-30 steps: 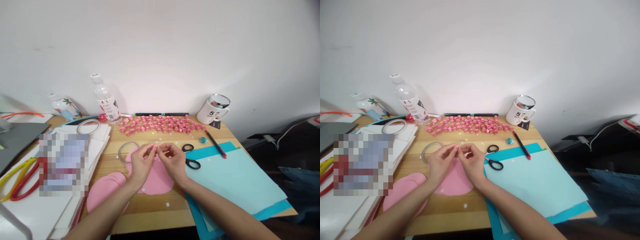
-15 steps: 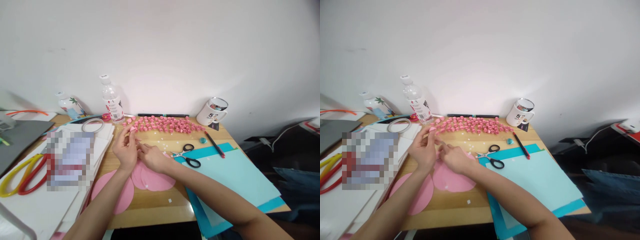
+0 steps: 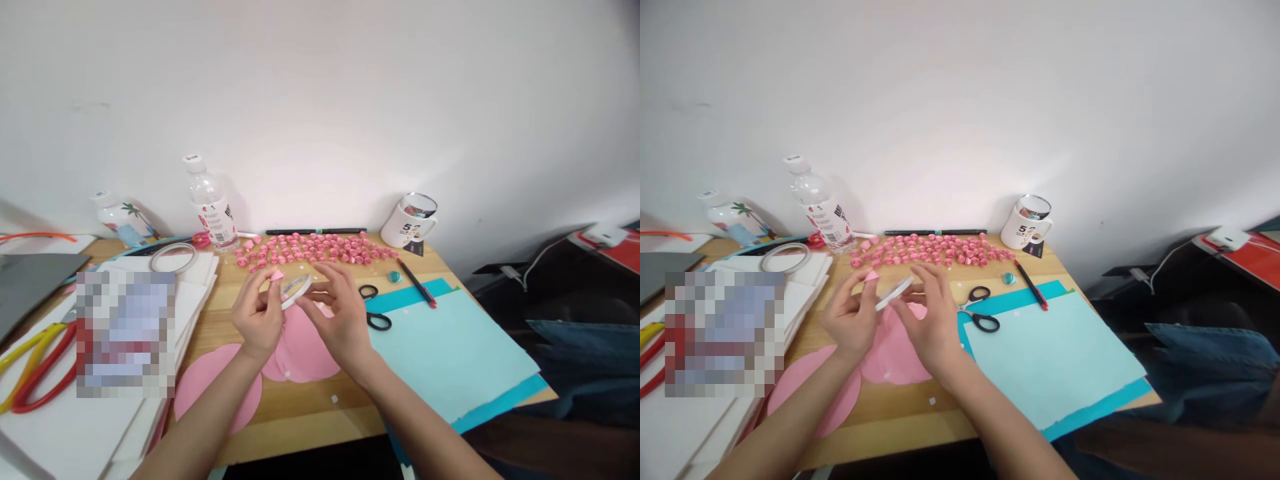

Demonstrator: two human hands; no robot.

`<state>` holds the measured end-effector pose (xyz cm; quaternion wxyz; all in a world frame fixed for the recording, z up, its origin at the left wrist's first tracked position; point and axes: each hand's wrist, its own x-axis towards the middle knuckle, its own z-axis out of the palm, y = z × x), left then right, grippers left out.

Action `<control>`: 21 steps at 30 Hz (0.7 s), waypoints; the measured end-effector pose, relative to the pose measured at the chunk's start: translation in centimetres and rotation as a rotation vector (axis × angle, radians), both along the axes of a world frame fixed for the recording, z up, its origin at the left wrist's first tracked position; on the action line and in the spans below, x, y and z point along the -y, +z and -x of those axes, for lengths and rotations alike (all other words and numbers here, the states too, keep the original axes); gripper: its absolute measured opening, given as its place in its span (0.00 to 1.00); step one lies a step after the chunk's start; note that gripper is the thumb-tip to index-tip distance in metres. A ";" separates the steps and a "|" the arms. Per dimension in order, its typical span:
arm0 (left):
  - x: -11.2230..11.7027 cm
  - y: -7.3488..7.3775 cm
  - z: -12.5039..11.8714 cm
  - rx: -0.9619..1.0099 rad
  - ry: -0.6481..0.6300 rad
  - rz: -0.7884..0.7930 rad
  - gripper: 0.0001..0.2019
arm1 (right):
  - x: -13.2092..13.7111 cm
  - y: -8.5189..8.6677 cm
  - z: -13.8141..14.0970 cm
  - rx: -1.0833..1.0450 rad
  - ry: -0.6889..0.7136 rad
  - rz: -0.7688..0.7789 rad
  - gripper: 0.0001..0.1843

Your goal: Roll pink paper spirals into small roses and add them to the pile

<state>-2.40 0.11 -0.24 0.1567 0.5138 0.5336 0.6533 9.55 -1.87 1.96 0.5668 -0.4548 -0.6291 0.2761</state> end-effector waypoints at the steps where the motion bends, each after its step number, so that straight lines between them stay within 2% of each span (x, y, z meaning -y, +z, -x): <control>1: 0.1 0.0 -0.1 0.032 0.004 0.006 0.10 | 0.2 -0.2 0.3 -0.118 -0.038 0.036 0.22; 4: 0.3 -0.1 -0.2 0.075 0.008 0.005 0.10 | 0.5 -0.5 0.8 -0.300 -0.045 0.114 0.17; 9: 0.5 -0.1 -0.2 -0.033 0.000 -0.058 0.07 | 0.6 -0.4 0.8 -0.306 -0.042 0.133 0.09; 11: 0.5 -0.1 -0.1 -0.084 0.006 -0.068 0.07 | 0.7 -0.7 0.8 -0.178 -0.097 0.063 0.08; 13: 0.4 -0.2 0.0 -0.122 0.034 -0.070 0.07 | 1.1 -0.8 1.0 0.075 -0.165 -0.071 0.11; 16: 0.2 -0.5 0.3 -0.219 0.026 -0.076 0.06 | 1.9 -0.1 0.7 0.466 -0.101 -0.229 0.19; 18: 0.0 -0.7 0.4 -0.297 -0.008 -0.107 0.06 | 2.0 0.8 -0.4 0.544 -0.048 -0.274 0.21; 19: -0.1 -0.8 0.5 -0.317 -0.013 -0.126 0.06 | 1.9 1.2 -1.4 0.538 -0.071 -0.293 0.20; 21: -0.4 -0.9 0.5 -0.288 0.015 -0.155 0.06 | 1.0 1.4 -4.1 0.545 -0.151 -0.216 0.16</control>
